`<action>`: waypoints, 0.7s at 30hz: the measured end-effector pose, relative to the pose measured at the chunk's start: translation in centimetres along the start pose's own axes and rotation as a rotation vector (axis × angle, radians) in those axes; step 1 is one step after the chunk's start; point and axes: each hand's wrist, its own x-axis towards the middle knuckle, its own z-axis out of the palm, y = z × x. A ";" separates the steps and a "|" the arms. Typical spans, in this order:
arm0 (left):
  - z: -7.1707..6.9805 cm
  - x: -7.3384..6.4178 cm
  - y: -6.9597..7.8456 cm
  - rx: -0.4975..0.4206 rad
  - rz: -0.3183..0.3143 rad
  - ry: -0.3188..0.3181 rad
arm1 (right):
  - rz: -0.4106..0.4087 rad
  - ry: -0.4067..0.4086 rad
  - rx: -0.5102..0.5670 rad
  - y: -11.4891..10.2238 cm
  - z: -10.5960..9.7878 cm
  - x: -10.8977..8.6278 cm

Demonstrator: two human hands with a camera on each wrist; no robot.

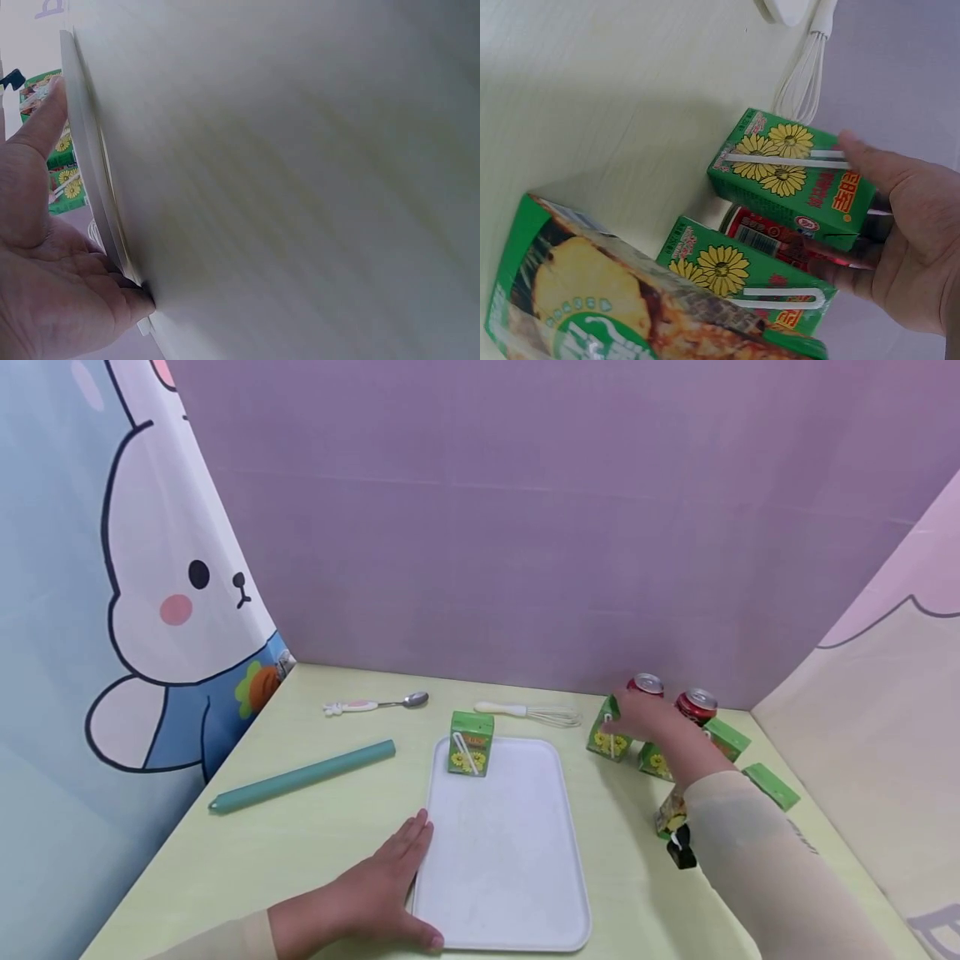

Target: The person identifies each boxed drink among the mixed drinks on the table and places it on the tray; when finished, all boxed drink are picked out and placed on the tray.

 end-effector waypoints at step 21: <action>-0.3 -0.3 0.3 -0.004 0.000 -0.006 | -0.132 0.025 -0.022 -1.2 -0.9 -1.2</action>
